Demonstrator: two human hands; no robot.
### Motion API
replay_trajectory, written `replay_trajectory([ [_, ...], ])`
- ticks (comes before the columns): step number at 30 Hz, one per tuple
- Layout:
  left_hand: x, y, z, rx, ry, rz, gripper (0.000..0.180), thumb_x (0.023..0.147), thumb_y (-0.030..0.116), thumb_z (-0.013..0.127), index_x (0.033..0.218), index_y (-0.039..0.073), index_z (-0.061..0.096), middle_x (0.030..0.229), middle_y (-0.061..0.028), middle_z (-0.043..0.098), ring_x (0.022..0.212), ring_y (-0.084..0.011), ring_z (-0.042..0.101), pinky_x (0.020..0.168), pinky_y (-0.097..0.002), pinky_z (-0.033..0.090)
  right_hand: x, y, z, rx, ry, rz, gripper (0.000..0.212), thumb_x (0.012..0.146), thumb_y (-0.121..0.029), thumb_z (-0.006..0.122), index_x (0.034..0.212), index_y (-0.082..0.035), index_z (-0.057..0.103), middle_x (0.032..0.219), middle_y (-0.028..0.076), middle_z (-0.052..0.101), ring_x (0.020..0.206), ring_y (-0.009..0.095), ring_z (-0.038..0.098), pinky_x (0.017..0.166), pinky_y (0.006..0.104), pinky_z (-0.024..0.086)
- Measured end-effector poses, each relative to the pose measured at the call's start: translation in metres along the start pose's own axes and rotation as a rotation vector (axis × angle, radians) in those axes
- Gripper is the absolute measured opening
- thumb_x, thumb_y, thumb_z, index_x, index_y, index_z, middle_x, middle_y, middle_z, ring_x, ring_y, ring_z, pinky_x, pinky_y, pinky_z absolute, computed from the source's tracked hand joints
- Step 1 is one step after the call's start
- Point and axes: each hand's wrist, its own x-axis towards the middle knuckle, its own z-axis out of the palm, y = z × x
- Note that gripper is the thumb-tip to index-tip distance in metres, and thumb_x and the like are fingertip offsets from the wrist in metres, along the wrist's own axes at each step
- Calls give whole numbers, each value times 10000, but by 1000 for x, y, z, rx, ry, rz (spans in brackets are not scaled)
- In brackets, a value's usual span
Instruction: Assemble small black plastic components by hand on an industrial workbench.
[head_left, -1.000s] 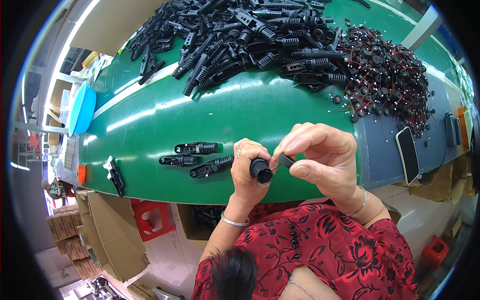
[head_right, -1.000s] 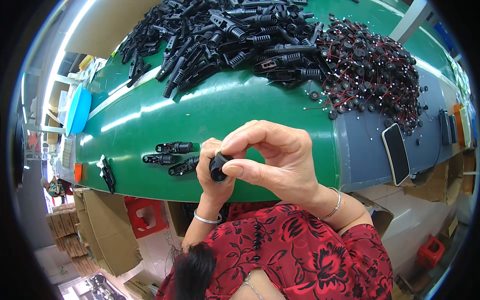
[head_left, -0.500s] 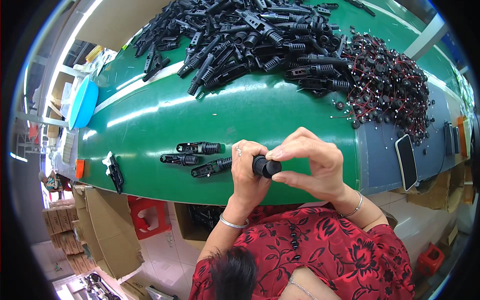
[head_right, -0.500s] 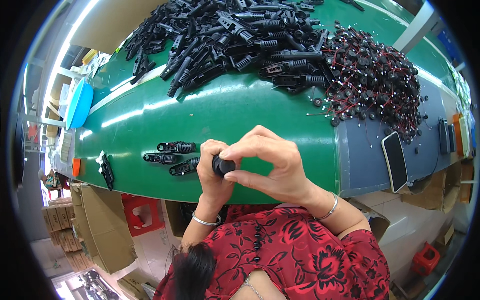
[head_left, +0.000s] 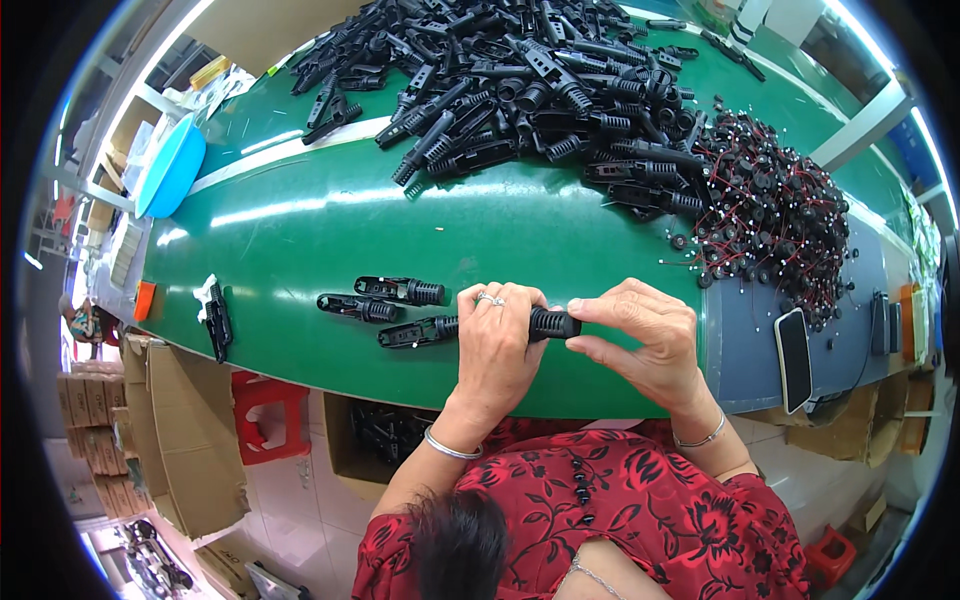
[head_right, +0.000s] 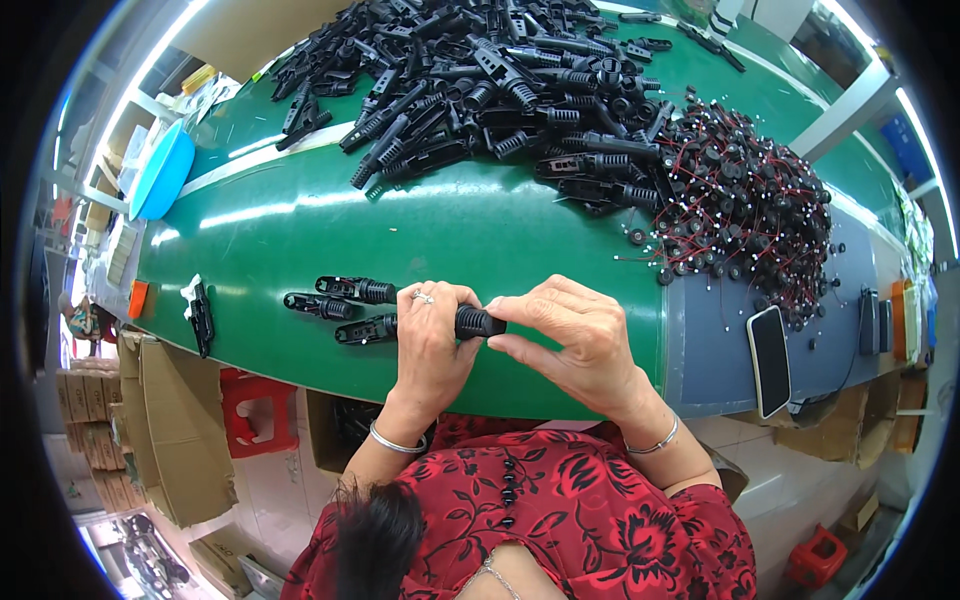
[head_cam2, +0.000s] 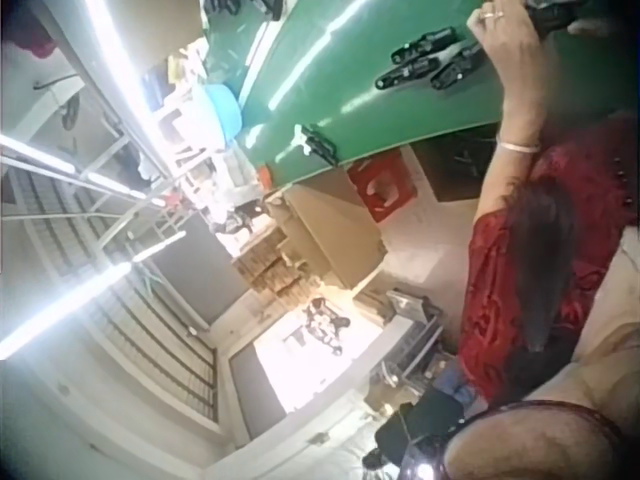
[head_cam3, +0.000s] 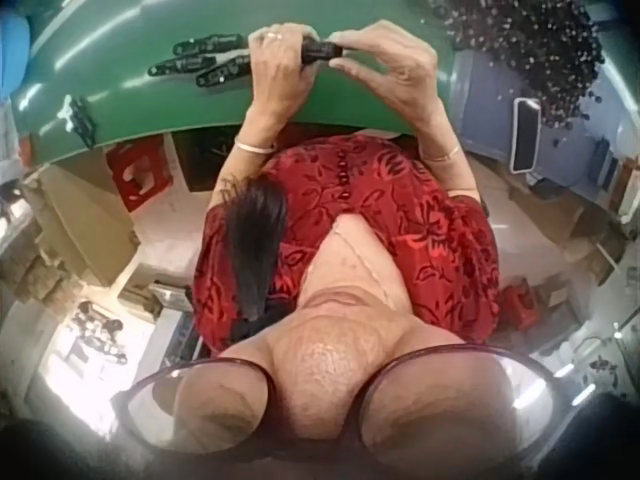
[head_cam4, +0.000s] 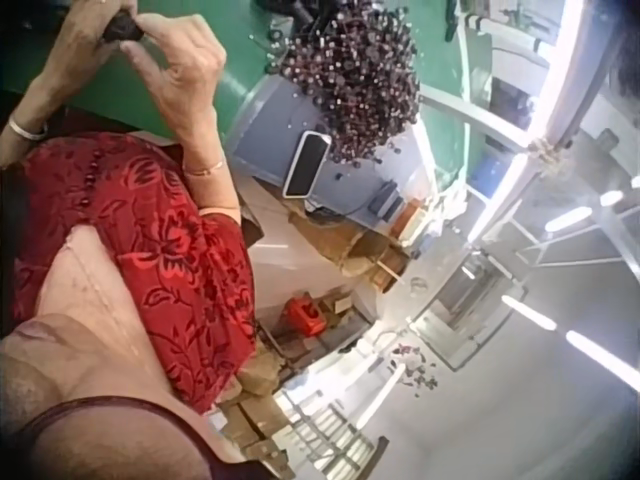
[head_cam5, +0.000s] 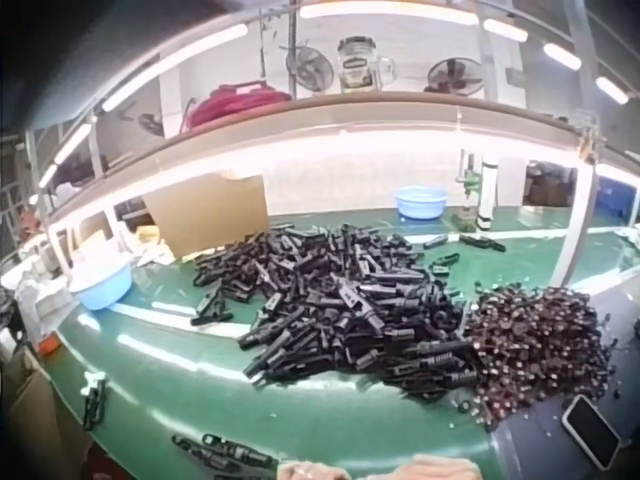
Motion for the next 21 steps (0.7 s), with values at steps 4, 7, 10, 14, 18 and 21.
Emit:
replay_trajectory([
  [4,-1,3,-2,7,-27,-13,334,780,38,818,1036,74,607,905,-77,630,891,-314,648,954,-467,427,-1,-2,-7,-47,-85,22,344,787,-85,925,1113,-66,817,968,81,800,830,239,749,715,345,595],
  [7,-1,5,-2,60,-61,-13,323,798,64,819,1043,74,609,904,-80,634,904,-307,649,952,-464,424,-3,-1,-5,-27,-120,66,335,804,-89,914,1123,-60,814,991,101,791,851,254,763,730,359,611],
  [10,0,8,-4,124,-108,-18,309,811,70,809,1049,75,612,897,-81,635,918,-302,650,953,-464,421,-5,3,-1,-32,-158,78,314,832,-69,899,1132,-49,809,1023,119,789,845,243,775,740,353,629],
  [14,10,9,-27,59,-257,-68,478,812,160,880,1200,75,613,975,-102,688,965,-317,666,968,-459,443,-1,21,-5,178,-175,196,273,840,5,883,1103,-15,814,1009,95,799,824,154,767,729,286,619],
  [18,30,-17,-78,-330,-461,-176,949,748,298,987,1539,52,525,1272,-174,730,1210,-333,695,1071,-452,522,-10,46,-27,473,-116,353,300,805,54,892,1094,16,821,1018,85,805,866,124,751,758,254,601],
  [21,26,-46,-104,-490,-520,-198,756,909,322,898,1516,7,575,1384,-157,706,1281,-275,674,1097,-420,519,-12,48,-29,625,-88,361,300,801,46,904,1089,18,823,1027,87,807,903,132,751,772,267,604],
])
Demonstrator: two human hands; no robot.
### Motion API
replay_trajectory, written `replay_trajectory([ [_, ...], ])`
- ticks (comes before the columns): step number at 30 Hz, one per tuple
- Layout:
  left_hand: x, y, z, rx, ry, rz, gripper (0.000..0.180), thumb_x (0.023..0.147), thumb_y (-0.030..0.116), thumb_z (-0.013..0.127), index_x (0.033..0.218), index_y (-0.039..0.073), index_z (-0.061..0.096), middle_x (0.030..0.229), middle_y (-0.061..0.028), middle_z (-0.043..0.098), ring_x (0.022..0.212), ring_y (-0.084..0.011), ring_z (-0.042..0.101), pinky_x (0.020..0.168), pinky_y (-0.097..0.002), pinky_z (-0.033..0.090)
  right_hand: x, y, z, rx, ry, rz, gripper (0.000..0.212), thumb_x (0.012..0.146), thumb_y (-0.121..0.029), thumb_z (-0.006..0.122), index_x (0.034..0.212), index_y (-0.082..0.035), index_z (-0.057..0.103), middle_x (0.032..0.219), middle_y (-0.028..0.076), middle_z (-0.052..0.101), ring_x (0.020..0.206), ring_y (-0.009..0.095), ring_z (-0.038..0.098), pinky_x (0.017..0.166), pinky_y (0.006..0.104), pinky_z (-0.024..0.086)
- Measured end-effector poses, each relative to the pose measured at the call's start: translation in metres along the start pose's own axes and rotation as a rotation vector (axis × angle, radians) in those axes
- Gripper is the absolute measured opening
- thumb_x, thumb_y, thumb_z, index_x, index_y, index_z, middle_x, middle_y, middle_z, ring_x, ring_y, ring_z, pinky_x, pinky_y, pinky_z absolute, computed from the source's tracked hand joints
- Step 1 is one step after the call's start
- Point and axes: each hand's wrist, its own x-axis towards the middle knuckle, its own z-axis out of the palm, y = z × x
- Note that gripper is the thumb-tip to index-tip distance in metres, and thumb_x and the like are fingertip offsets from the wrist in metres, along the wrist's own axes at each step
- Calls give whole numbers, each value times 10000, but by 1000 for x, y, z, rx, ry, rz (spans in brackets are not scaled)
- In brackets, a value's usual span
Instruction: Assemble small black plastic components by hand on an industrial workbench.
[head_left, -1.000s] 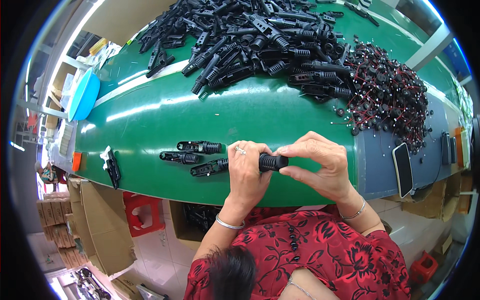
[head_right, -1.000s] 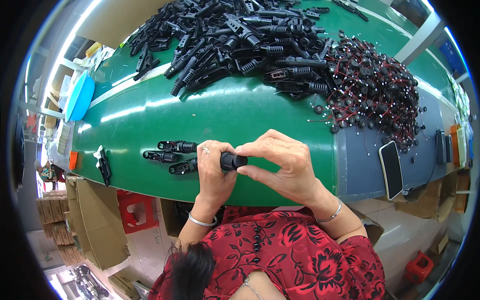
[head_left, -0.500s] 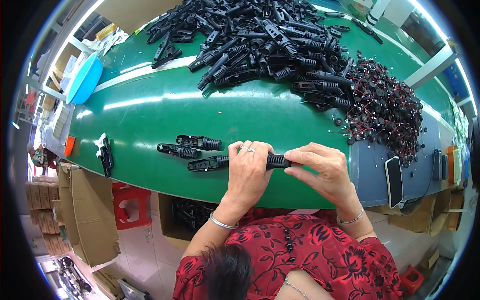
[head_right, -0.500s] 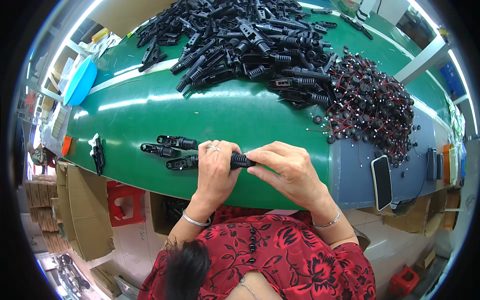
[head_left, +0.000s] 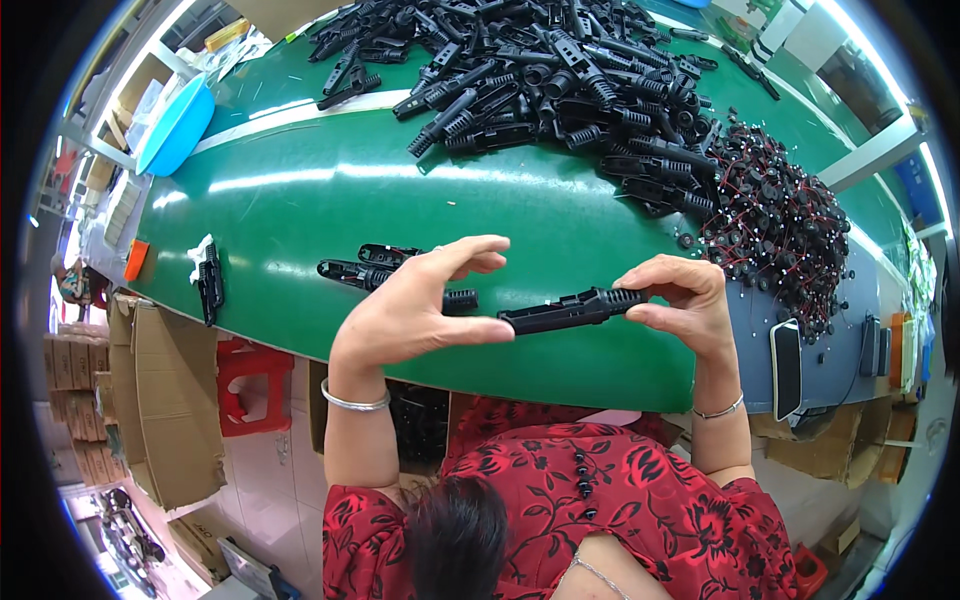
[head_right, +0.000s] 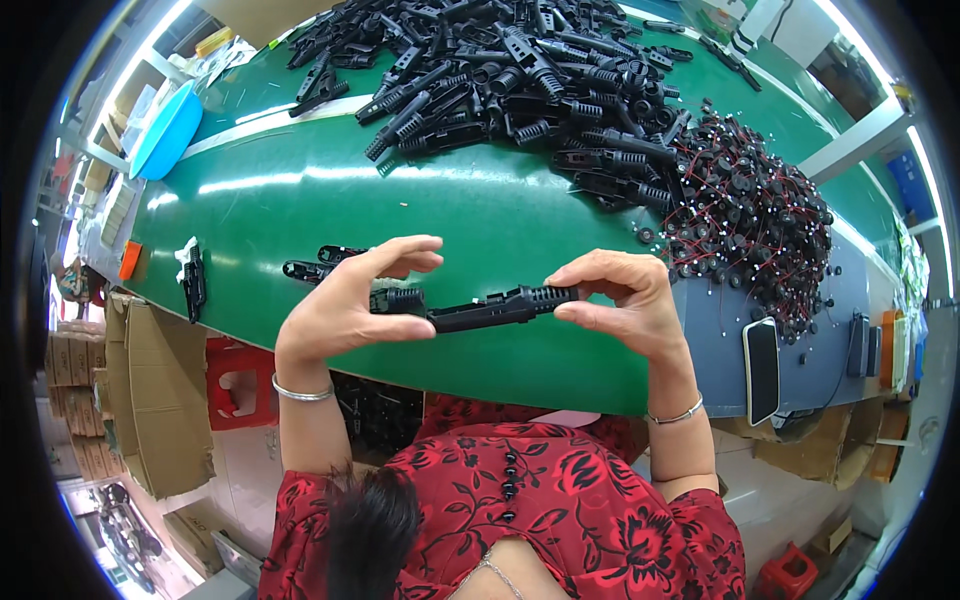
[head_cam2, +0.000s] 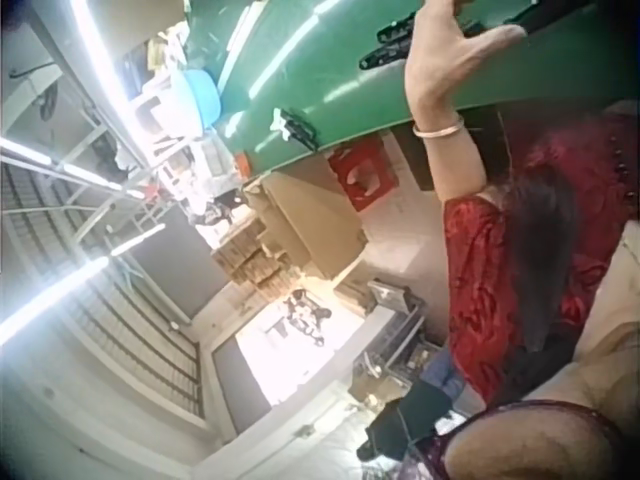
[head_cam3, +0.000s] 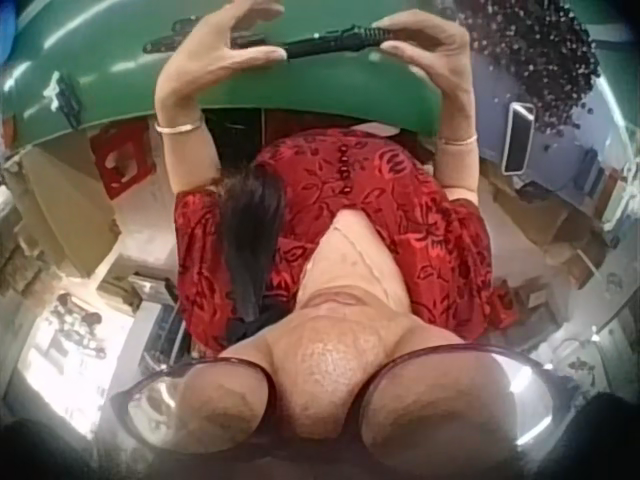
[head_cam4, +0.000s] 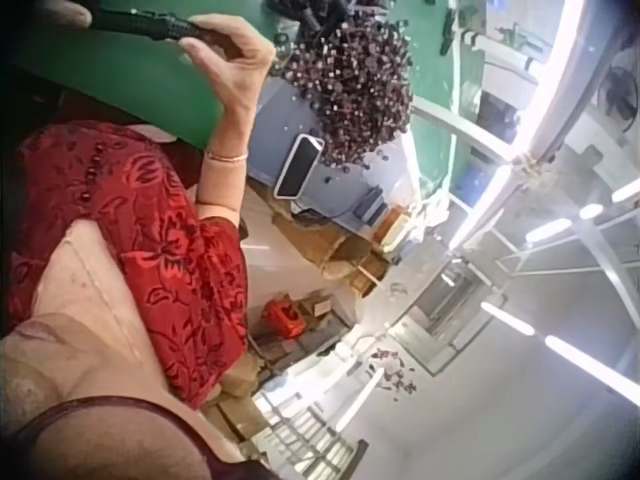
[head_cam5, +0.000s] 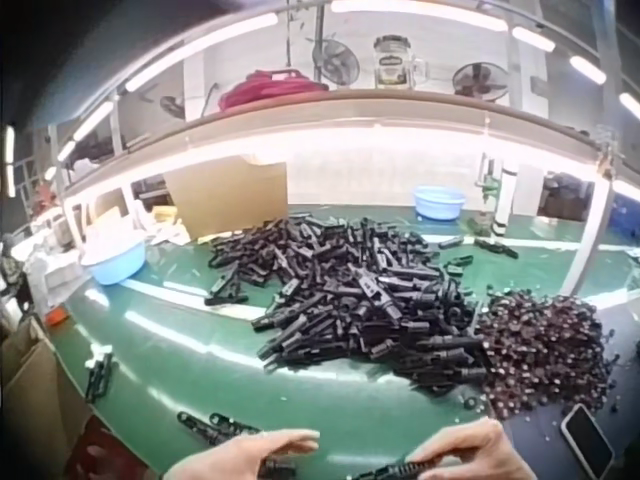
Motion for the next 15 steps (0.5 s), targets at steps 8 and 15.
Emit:
replay_trajectory([
  [8,28,8,53,-145,-442,-114,489,1111,377,652,1425,3,628,1071,-162,762,972,-228,725,881,-375,565,0,-10,15,-354,-197,-161,310,780,18,913,1077,-10,827,1029,97,811,916,177,779,777,289,615],
  [15,16,-6,86,-309,-219,43,459,1046,278,752,1393,-11,667,1186,-165,761,1073,-225,707,963,-371,547,-4,-17,13,-355,-280,-57,352,827,-69,916,1158,-20,808,1009,84,795,856,165,757,786,299,617],
])
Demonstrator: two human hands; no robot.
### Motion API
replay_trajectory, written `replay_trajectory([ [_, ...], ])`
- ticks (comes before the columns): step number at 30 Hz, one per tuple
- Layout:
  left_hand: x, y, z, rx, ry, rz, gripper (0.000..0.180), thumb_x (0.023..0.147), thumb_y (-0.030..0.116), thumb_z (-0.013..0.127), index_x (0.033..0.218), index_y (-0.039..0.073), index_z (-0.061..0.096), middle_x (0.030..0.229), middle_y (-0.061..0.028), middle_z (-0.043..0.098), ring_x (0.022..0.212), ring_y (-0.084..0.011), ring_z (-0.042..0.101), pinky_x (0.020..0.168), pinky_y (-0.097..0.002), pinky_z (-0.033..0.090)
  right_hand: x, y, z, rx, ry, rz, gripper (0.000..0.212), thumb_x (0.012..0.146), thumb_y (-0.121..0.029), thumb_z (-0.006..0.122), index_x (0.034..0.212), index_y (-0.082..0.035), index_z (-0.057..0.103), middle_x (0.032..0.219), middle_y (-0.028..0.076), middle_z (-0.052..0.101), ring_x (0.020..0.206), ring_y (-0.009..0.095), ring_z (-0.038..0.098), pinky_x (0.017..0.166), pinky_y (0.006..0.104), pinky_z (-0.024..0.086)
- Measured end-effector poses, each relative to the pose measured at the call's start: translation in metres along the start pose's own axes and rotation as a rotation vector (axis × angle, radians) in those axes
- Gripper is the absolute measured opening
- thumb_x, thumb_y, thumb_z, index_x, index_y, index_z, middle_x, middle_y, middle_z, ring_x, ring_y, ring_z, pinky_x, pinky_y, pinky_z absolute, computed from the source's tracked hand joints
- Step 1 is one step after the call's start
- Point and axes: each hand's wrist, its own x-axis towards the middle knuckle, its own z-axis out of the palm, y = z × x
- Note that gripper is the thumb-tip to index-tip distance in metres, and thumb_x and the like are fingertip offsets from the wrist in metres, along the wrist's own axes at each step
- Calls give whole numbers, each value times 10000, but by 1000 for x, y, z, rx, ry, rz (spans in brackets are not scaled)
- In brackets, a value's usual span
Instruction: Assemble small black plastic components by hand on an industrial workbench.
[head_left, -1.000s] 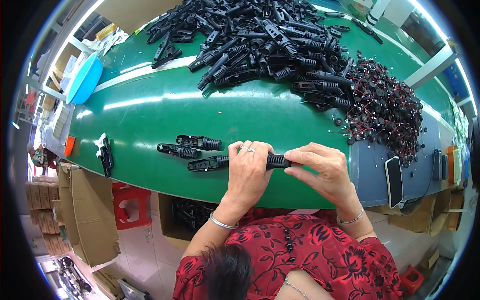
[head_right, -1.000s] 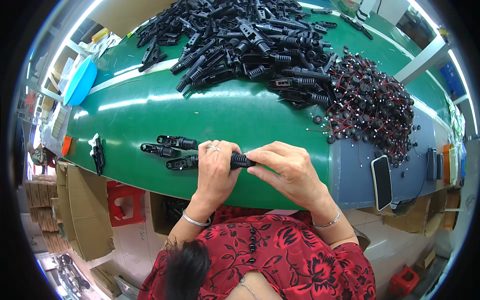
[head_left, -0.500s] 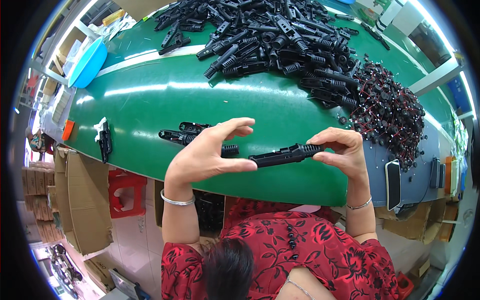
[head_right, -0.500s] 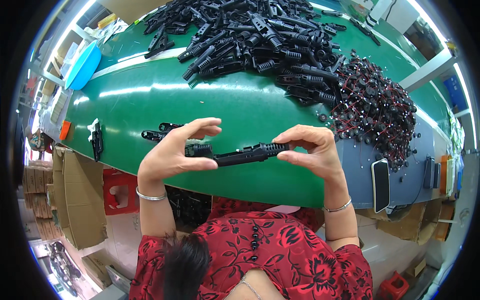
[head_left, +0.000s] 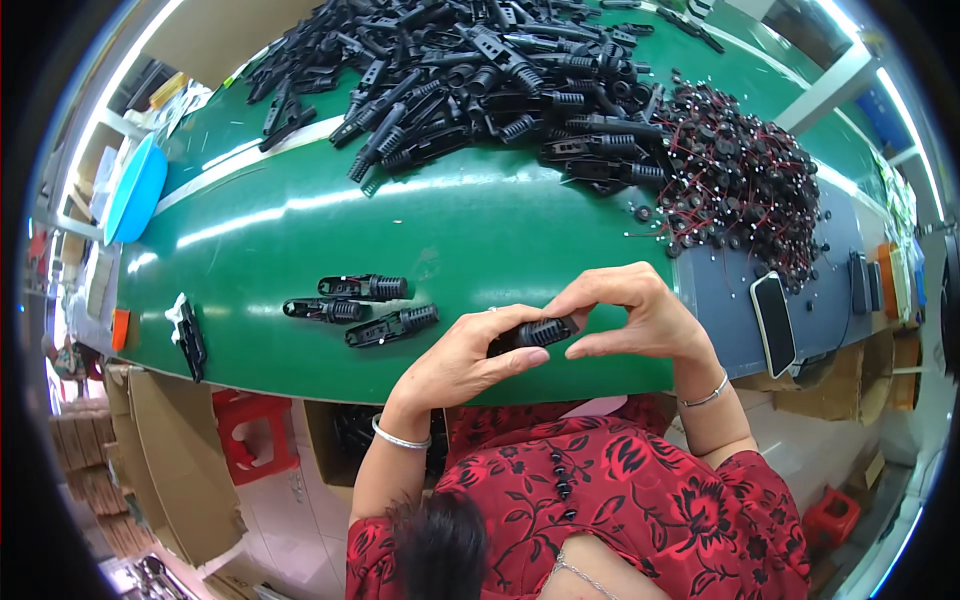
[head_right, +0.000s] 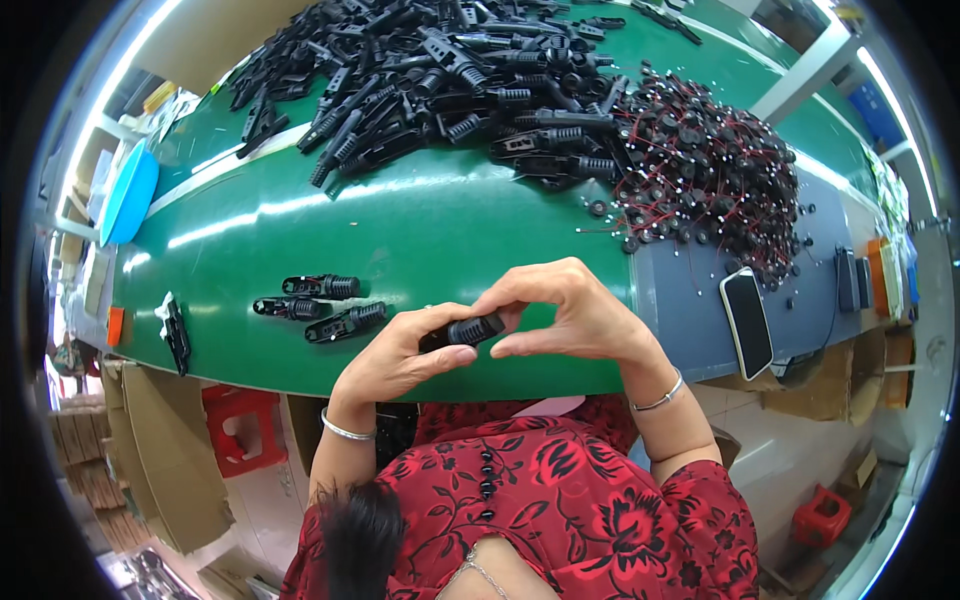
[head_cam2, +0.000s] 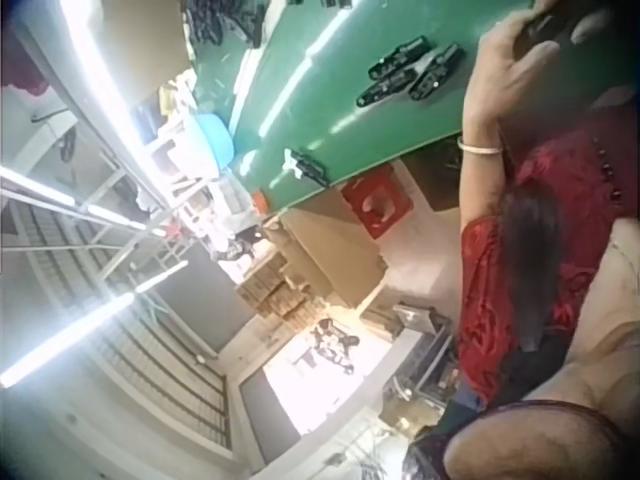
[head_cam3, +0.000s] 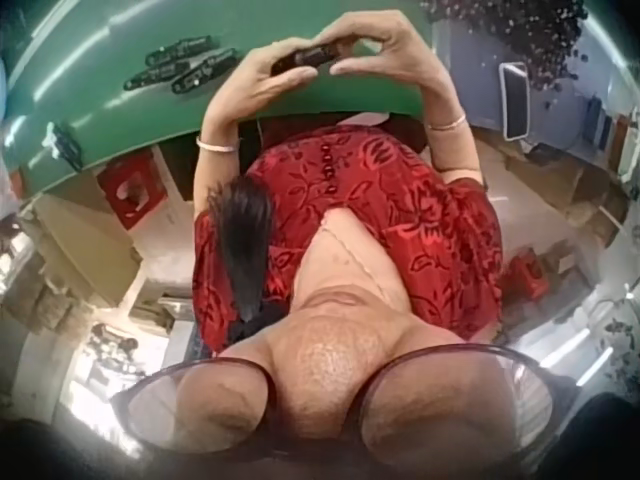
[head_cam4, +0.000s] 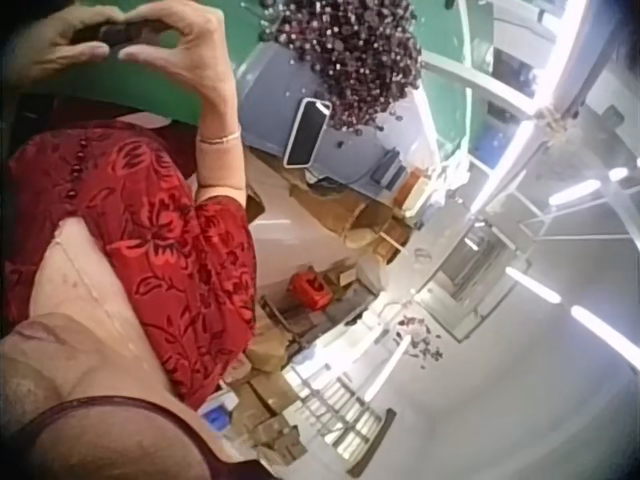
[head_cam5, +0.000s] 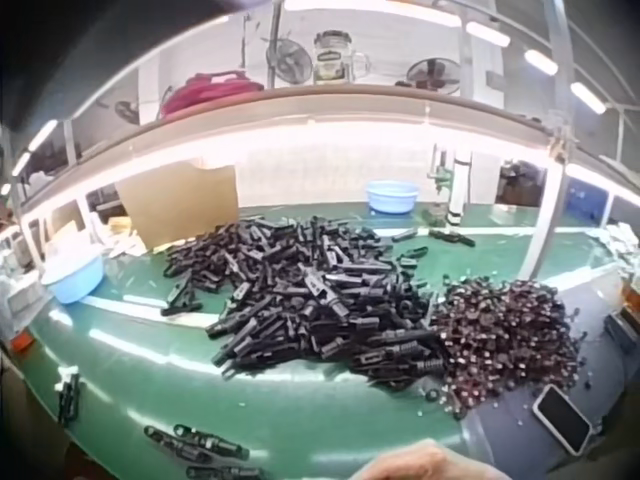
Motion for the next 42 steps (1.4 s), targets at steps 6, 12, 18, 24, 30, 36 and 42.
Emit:
replay_trajectory([
  [6,0,3,1,-17,67,-60,472,1024,248,775,1402,-15,669,1238,-164,762,1130,-246,706,1017,-382,535,-3,12,4,140,71,-20,403,815,-61,922,1198,4,815,1057,126,827,874,201,781,805,312,622],
  [12,1,3,3,96,46,-34,481,977,191,824,1385,-21,682,1241,-139,756,1123,-221,707,1013,-359,534,-6,-2,0,40,17,93,279,877,-87,892,1142,-21,836,1025,118,828,904,186,794,813,324,637],
  [18,6,-6,15,62,135,124,487,1033,256,761,1432,2,644,1174,-148,762,1054,-242,709,956,-385,548,-3,8,4,-29,112,-96,276,880,-93,884,1149,-46,839,1008,88,804,876,172,766,768,321,612],
  [24,10,-1,39,-579,237,-89,517,1145,478,438,1352,27,587,1011,1,625,918,-105,571,851,-285,472,13,11,30,0,250,-92,232,900,-82,836,1120,-24,789,1003,54,692,801,139,643,691,292,530],
  [30,14,-5,38,-570,300,-192,573,1177,495,350,1156,17,666,1028,9,602,910,-96,520,850,-263,434,18,2,44,75,222,-4,313,781,-105,915,1056,-36,785,970,44,677,843,148,595,719,300,483],
  [36,9,-11,38,-679,339,-134,565,1172,506,338,1044,41,632,930,15,539,874,-100,481,774,-296,389,17,11,64,14,377,-14,338,739,-101,936,1048,-65,805,950,26,590,883,146,550,701,298,442],
  [42,9,-17,43,-604,423,-65,587,1146,535,333,1042,40,631,955,-14,539,899,-122,491,805,-301,403,19,4,66,59,398,-24,322,747,-97,934,1046,-72,817,933,20,565,865,142,528,708,299,435],
])
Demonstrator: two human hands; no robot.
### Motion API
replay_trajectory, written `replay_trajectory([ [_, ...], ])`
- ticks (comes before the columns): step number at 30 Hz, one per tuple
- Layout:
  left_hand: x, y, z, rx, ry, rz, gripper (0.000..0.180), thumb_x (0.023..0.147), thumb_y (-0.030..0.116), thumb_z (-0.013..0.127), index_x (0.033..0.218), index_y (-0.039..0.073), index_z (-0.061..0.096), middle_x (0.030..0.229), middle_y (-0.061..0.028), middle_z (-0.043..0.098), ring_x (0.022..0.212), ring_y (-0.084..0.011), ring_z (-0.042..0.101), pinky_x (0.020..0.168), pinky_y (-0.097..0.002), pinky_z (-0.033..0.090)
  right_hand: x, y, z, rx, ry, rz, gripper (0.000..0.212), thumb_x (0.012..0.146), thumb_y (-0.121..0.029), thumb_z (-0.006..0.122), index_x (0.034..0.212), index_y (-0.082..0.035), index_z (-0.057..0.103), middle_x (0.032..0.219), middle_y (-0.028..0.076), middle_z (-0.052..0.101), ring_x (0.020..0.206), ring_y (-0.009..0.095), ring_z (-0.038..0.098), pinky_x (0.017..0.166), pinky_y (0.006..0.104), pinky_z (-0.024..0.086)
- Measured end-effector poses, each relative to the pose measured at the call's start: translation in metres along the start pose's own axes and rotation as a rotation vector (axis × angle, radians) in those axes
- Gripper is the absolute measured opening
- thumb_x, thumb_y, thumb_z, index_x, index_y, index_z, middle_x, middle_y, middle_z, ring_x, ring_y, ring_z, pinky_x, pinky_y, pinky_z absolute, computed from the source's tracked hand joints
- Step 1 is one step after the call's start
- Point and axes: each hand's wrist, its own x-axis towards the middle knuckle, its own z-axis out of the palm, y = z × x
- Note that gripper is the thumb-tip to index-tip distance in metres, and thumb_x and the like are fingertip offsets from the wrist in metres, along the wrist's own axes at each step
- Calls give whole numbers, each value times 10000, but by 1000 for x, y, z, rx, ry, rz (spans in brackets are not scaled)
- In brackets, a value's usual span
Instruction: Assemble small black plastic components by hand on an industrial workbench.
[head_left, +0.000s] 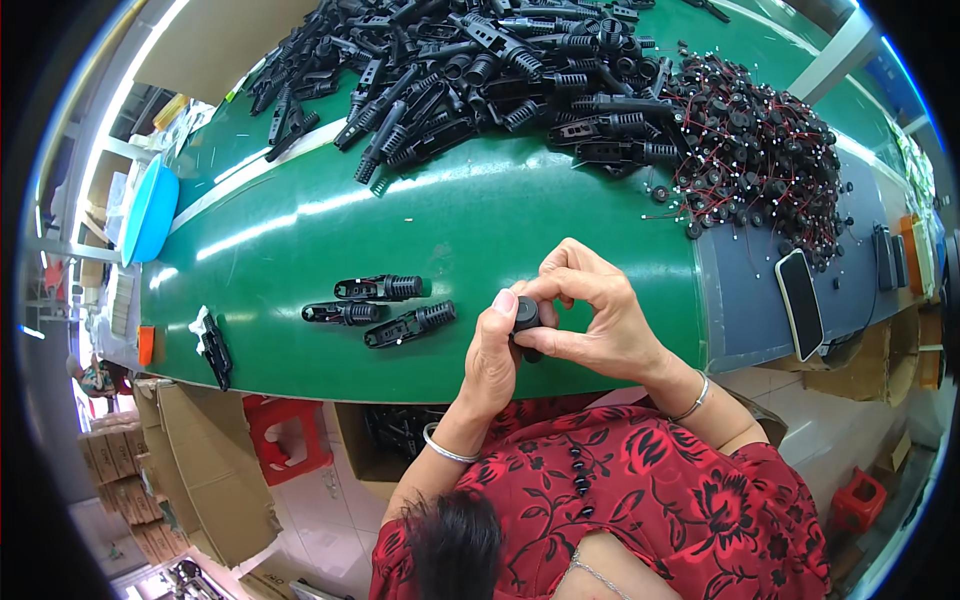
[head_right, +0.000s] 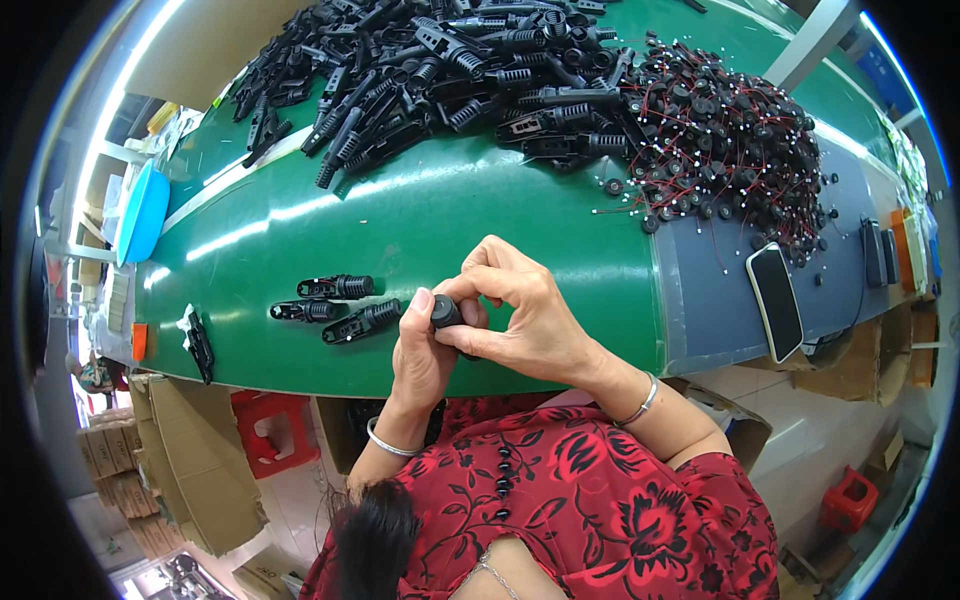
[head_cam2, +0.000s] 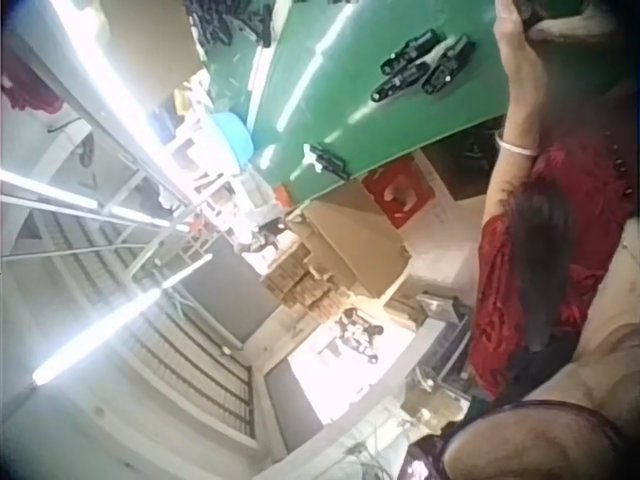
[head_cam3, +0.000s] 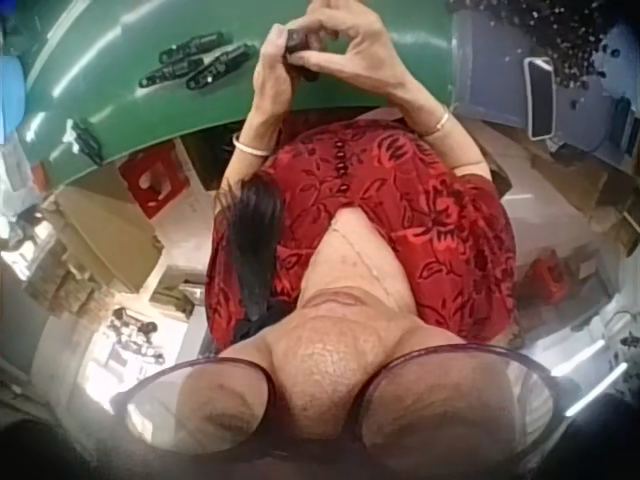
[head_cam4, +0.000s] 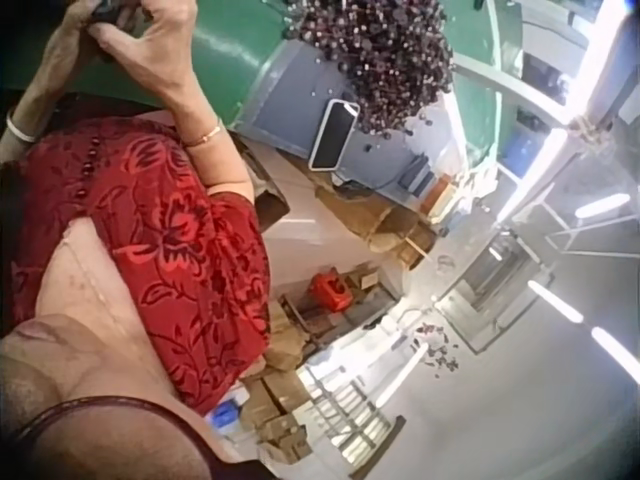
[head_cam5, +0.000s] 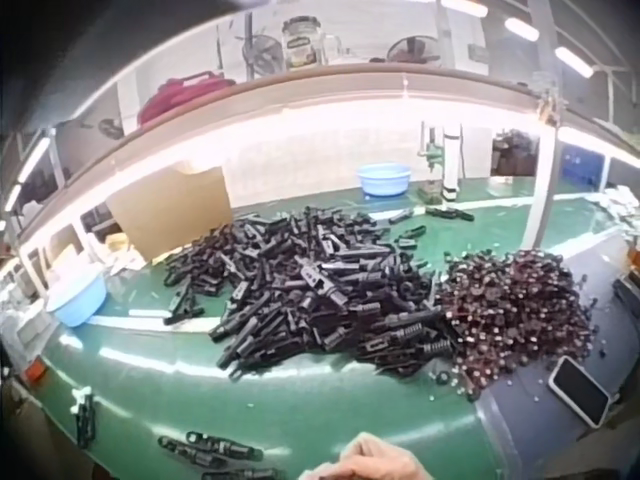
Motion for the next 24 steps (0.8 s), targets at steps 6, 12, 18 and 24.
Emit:
replay_trajectory([
  [6,1,3,1,-118,-43,-73,588,1079,583,425,1076,27,615,994,-31,543,932,-141,499,842,-304,411,0,-2,-3,7,-8,-8,294,757,-101,936,1019,-66,808,937,25,566,863,144,534,714,302,444],
  [12,4,-10,-11,-122,-156,-19,615,992,619,536,1098,19,620,978,-39,530,927,-168,507,840,-311,415,0,-7,1,5,1,-59,315,748,-89,945,1027,-62,801,944,50,577,873,172,570,741,314,485],
  [18,-3,2,0,-367,-60,-126,559,1040,558,431,1016,30,615,971,-68,574,930,-189,545,837,-343,446,0,-10,-1,-47,-13,-110,308,727,-46,930,983,-47,759,940,74,570,870,222,579,722,365,495],
  [24,-2,-4,-2,-228,-112,-74,545,1059,508,398,926,29,621,875,-53,576,874,-189,556,823,-351,455,-4,-10,0,-76,-12,-135,361,690,-37,928,993,-41,730,946,90,578,896,264,577,747,395,497],
])
